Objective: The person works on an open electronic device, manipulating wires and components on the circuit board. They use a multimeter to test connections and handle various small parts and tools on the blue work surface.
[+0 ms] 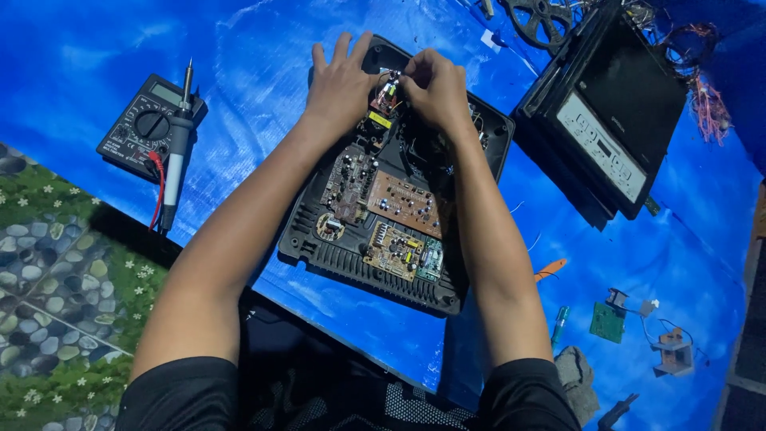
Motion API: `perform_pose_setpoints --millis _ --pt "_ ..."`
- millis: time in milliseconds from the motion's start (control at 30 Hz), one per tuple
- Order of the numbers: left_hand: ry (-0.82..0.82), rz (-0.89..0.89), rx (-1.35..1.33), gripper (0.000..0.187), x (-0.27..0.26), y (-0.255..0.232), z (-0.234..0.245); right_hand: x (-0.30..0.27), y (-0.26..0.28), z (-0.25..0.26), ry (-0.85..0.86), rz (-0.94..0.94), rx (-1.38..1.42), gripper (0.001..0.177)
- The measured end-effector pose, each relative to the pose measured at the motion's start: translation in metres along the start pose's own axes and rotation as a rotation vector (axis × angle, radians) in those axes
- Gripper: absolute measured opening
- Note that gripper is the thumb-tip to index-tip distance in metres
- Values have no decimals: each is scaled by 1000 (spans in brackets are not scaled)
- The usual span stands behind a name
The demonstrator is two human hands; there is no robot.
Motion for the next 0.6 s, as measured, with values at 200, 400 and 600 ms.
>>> perform_pose_setpoints --millis 200,400,600 --pt "25 43 -6 26 0 0 2 -11 25 17 140 75 -83 10" --pt "-7 19 20 35 -1 0 2 -16 40 25 307 178 -121 19" --pt "-32 7 45 31 -2 -1 3 -10 31 19 366 218 -186 20"
Point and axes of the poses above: each hand's wrist, its own x-axis towards the middle knuckle, its own z-axis out of the back of the hand, y = z × x, the point moved 6 cm from there along x, towards the middle knuckle, and after that the axes turned 3 degrees about y, right-handed, at the moved point
